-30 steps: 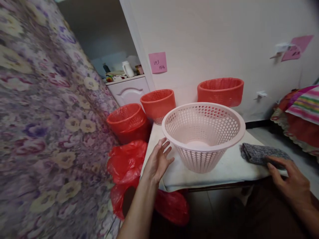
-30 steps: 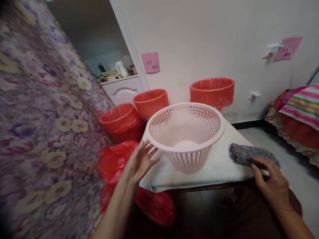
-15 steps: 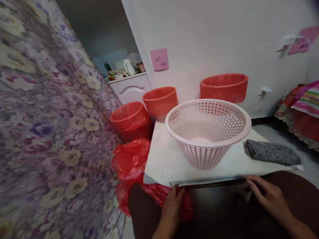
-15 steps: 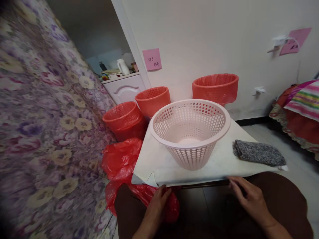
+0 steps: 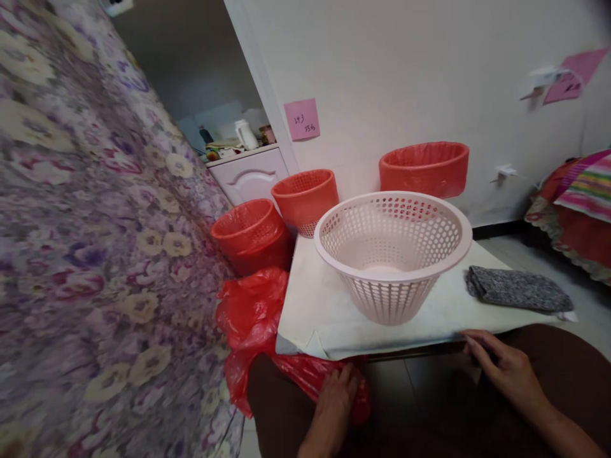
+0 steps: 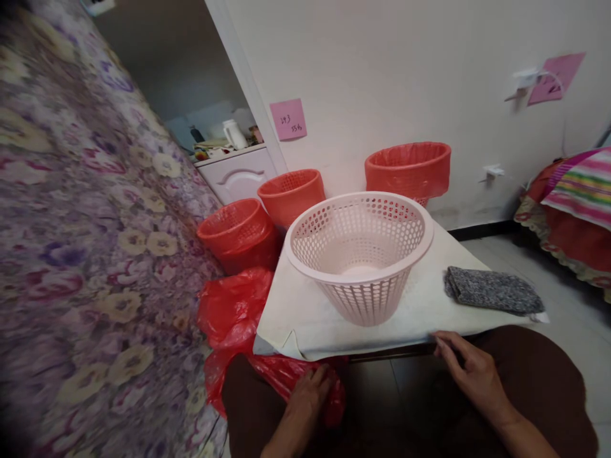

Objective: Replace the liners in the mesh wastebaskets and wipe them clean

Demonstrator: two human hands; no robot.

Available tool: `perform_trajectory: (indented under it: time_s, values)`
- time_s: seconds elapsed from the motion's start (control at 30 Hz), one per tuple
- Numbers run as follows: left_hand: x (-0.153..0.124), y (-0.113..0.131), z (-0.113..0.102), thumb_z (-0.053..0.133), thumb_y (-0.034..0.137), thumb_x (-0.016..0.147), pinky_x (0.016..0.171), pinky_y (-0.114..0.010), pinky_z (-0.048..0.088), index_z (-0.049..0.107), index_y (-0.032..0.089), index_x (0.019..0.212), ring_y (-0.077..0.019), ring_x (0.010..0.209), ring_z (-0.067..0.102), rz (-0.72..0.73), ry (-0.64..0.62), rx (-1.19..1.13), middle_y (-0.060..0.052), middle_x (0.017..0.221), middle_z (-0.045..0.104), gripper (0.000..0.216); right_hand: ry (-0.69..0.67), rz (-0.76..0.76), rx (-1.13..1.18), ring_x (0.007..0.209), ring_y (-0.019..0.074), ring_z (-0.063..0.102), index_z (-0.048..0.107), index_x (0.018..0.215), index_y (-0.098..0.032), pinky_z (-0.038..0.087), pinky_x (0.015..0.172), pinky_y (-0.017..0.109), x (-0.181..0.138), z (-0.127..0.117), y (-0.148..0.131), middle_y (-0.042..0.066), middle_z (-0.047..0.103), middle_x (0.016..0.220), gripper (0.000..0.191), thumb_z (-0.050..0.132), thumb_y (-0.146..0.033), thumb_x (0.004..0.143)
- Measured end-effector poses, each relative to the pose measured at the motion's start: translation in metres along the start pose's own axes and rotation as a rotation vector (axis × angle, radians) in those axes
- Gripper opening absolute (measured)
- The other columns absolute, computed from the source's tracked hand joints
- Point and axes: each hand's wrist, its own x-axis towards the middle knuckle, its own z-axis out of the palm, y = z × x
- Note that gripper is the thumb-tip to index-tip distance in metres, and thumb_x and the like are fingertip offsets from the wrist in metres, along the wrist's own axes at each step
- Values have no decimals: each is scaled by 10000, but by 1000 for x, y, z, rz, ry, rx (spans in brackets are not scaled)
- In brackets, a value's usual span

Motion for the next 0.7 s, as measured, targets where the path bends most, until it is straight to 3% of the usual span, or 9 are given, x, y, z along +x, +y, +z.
perform_trajectory:
  time_s: [0.17, 0.3, 0.37, 0.53, 0.7]
  values:
    - [3, -1, 6, 464, 84, 799, 1080, -474, 383, 518, 209, 1391, -317, 1219, 541, -32, -20, -21, -142, 1522, 433, 608, 5, 30, -1, 595, 142, 681, 680, 1041, -257, 557, 621, 227, -1, 0, -1, -39, 706, 706, 231, 551, -398, 911]
    - [-3, -2, 4, 464, 38, 730, 1020, -472, 432, 524, 136, 1384, -323, 1138, 591, -49, 32, -122, -202, 1327, 581, 664, 31, 17, -3, 589, 151, 686, 687, 1028, -242, 563, 606, 234, -2, 0, 2, -30, 714, 698, 261, 559, -425, 894]
    - [-12, 0, -4, 453, 49, 745, 971, -436, 463, 609, 135, 1283, -300, 1070, 613, -27, 108, -214, -191, 1209, 628, 567, 25, 24, -6, 589, 157, 690, 688, 1028, -237, 566, 609, 242, -3, 1, 5, -24, 717, 698, 273, 559, -436, 893]
    - [-47, -12, -44, 519, 249, 841, 882, -351, 494, 717, 212, 861, -251, 936, 623, 50, 417, -564, -97, 953, 671, 202, 13, 11, 3, 625, 155, 713, 690, 1044, -243, 565, 602, 231, -3, 3, 8, -31, 730, 709, 249, 565, -398, 894]
    - [-84, -68, -84, 608, 543, 768, 853, -392, 536, 640, 293, 936, -268, 923, 670, -161, 949, -996, -15, 980, 723, 302, 42, 12, 27, 603, 148, 699, 693, 1030, -243, 553, 581, 235, -1, 4, 5, -30, 730, 703, 230, 575, -386, 893]
